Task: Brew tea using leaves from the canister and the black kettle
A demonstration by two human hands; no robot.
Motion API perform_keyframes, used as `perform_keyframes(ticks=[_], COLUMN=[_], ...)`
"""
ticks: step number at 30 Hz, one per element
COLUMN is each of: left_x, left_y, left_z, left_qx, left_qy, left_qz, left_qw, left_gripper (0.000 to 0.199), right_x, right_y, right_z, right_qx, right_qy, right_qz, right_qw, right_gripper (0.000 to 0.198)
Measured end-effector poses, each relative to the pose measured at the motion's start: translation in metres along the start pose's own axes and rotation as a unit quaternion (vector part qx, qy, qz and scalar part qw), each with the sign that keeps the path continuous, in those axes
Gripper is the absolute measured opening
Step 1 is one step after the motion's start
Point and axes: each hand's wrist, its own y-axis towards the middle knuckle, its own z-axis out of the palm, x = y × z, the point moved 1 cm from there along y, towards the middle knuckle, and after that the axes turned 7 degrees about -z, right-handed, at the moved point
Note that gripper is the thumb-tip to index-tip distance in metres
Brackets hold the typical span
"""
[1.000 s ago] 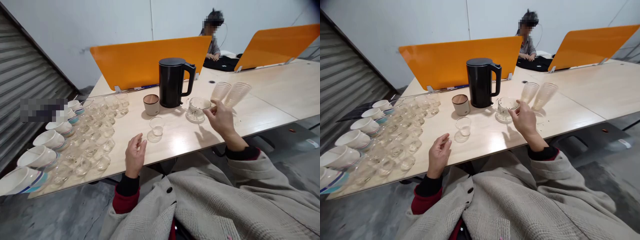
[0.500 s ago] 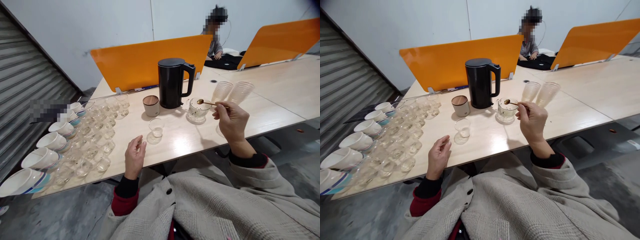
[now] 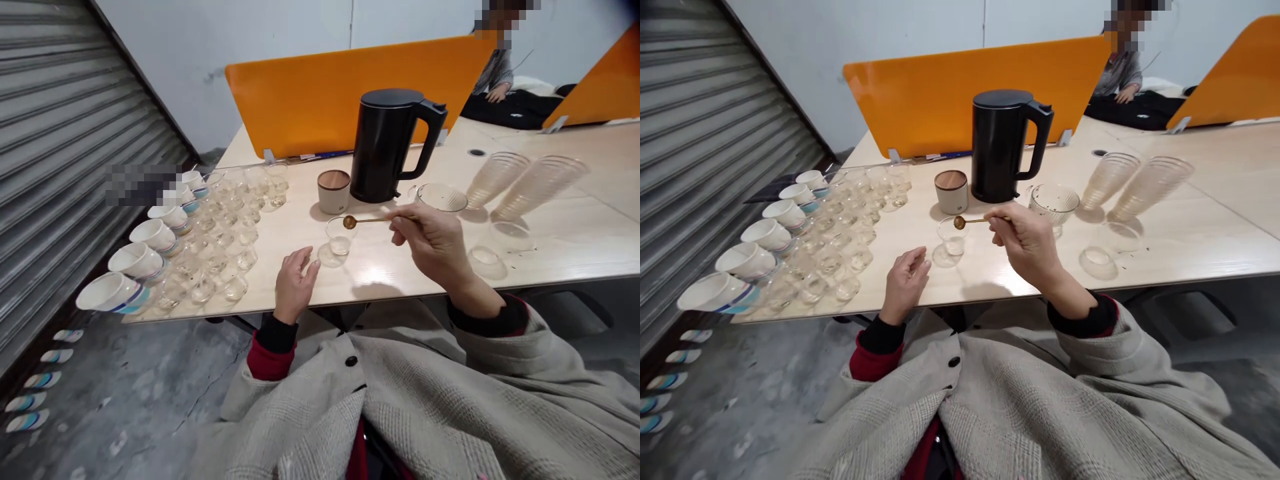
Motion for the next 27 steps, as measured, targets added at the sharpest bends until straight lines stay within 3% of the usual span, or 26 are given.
perform_keyframes(ticks=[5,8,27], left_x=[0.0,-0.001,-0.003], left_y=[-0.001,-0.002,-0.002], left_z=[0.0,-0.001,-0.002], left_qx=[-0.001,0.001,-0.002], left_qy=[-0.005,-0.01,-0.022], left_qz=[-0.002,-0.001,-0.005], left_qw=[1.0,1.0,1.0], left_gripper=[0.033,0.033,0.032], right_x=[-0.013,-0.015,-0.02], right_y=[0.022,0.029,0.026], right_z=[0.032,0.043,0.051], right_qx=[0.145,0.195,0.122], right_qy=[-0.047,-0.061,-0.084], right_qz=[-0.047,-0.051,0.028], right_qw=[0.987,0.978,0.989], right_gripper=[0.021,0.022,0.019])
